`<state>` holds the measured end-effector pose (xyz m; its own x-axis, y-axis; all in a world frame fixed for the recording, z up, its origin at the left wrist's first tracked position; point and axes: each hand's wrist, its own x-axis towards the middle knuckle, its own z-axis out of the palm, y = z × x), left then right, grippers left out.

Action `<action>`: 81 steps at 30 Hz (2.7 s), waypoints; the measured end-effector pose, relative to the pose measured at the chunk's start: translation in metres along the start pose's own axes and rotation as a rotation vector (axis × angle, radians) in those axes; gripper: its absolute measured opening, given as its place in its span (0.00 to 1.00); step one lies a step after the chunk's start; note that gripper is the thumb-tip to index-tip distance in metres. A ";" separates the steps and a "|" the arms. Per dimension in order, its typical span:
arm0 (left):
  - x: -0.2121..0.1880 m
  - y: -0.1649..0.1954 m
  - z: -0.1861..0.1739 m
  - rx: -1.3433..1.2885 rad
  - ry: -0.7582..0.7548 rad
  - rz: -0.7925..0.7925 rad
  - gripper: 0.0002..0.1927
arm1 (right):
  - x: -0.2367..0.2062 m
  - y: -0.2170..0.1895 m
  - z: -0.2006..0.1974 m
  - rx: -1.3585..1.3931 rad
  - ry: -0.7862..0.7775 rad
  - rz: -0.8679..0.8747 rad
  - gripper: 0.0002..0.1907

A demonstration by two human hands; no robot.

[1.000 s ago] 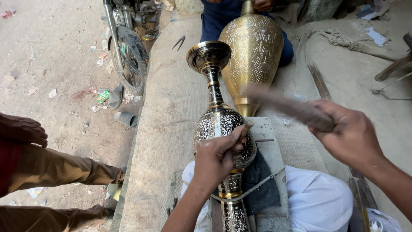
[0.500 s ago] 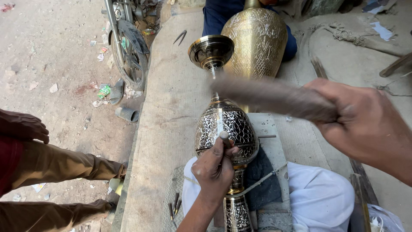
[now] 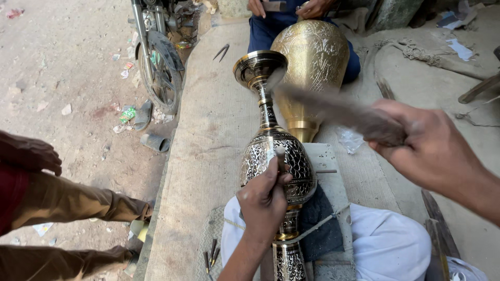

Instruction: The person uses a chisel and wooden mallet to engrave intricate patterns on a brass vase. They hold the chisel against the vase surface and strike it repeatedly with the mallet to create detailed designs.

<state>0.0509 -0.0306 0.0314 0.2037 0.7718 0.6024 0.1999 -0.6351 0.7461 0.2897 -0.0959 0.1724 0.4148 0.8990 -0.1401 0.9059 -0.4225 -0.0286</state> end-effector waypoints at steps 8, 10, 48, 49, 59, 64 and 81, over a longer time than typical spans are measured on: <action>0.023 -0.006 -0.008 -0.141 -0.212 -0.063 0.26 | 0.000 0.022 0.026 0.371 0.204 -0.035 0.24; 0.025 -0.009 -0.007 -0.126 -0.285 -0.092 0.22 | 0.004 0.026 0.039 0.718 0.143 -0.048 0.25; 0.003 -0.013 -0.004 -0.180 -0.129 -0.171 0.22 | 0.006 0.005 0.003 -0.162 0.023 -0.043 0.15; 0.007 -0.014 -0.005 -0.201 -0.135 -0.161 0.22 | 0.005 0.007 0.005 -0.198 -0.007 0.011 0.20; 0.016 -0.012 -0.008 -0.269 -0.186 -0.113 0.22 | 0.009 0.009 0.020 0.488 0.228 -0.126 0.24; 0.006 -0.007 -0.008 -0.164 -0.116 -0.104 0.26 | 0.008 0.000 0.004 -0.023 -0.029 0.097 0.23; -0.030 -0.019 0.008 -0.269 0.224 0.078 0.31 | -0.020 -0.053 -0.053 -0.157 0.110 -0.193 0.21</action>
<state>0.0486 -0.0418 -0.0031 -0.0125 0.7278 0.6856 -0.0731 -0.6845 0.7253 0.2377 -0.0857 0.2296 0.2324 0.9719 -0.0380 0.9676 -0.2270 0.1104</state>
